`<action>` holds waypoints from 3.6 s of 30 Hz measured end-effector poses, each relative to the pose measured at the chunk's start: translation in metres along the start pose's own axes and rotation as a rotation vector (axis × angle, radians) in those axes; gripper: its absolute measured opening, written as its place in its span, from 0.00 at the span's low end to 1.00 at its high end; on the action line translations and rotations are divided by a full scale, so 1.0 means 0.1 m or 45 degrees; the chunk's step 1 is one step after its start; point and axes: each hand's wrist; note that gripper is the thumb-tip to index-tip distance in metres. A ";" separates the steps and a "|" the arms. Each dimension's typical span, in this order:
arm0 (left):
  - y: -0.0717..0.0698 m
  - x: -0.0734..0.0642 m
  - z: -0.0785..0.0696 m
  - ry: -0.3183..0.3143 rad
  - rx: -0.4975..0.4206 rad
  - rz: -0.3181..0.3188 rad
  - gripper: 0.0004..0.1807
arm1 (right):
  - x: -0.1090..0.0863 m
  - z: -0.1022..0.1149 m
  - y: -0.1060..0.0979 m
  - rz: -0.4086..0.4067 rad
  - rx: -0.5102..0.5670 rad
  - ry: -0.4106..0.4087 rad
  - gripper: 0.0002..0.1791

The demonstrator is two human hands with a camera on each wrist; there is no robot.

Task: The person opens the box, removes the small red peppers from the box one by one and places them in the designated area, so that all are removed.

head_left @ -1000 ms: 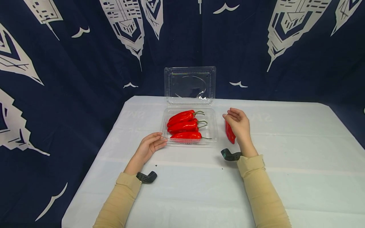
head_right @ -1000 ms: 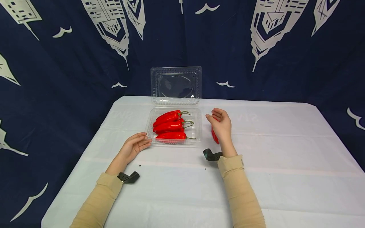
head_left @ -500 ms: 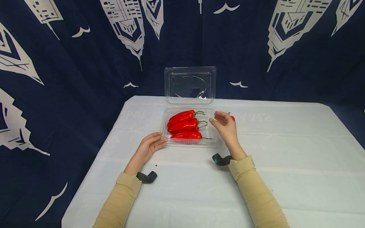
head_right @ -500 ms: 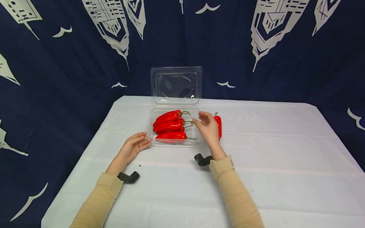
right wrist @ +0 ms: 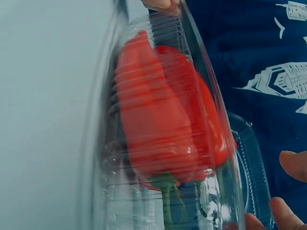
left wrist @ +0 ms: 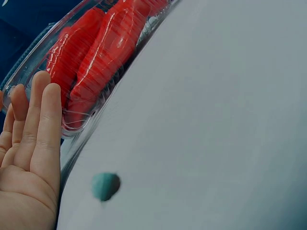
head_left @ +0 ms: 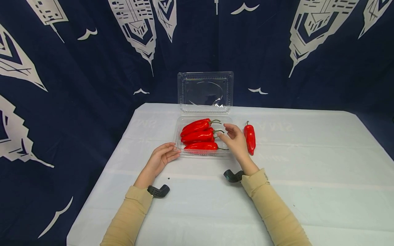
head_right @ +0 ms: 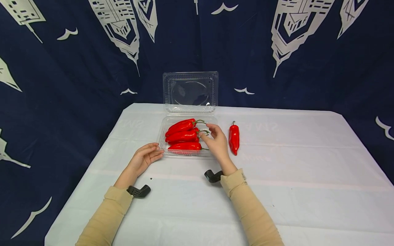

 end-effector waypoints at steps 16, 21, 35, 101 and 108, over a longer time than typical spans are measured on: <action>0.00 0.00 0.00 0.011 0.006 0.009 0.10 | -0.05 0.02 0.09 0.117 -0.109 0.033 0.31; 0.00 0.00 0.00 0.009 0.013 0.008 0.10 | -0.05 0.01 0.09 0.142 -0.141 0.037 0.31; -0.01 0.01 0.01 0.007 -0.007 0.019 0.10 | -0.07 0.00 0.10 0.203 -0.162 -0.011 0.28; 0.00 0.00 0.00 0.004 0.009 0.009 0.11 | -0.18 -0.04 0.30 0.212 -0.410 -0.177 0.25; 0.00 0.01 0.00 0.002 0.002 0.005 0.11 | -0.17 -0.07 0.30 0.203 -0.431 -0.192 0.25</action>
Point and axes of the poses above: each hand's wrist, its own x-axis towards the middle knuckle, its own y-axis out of the palm, z = x × y, and after that the axes turned 5 degrees about x, right-handed
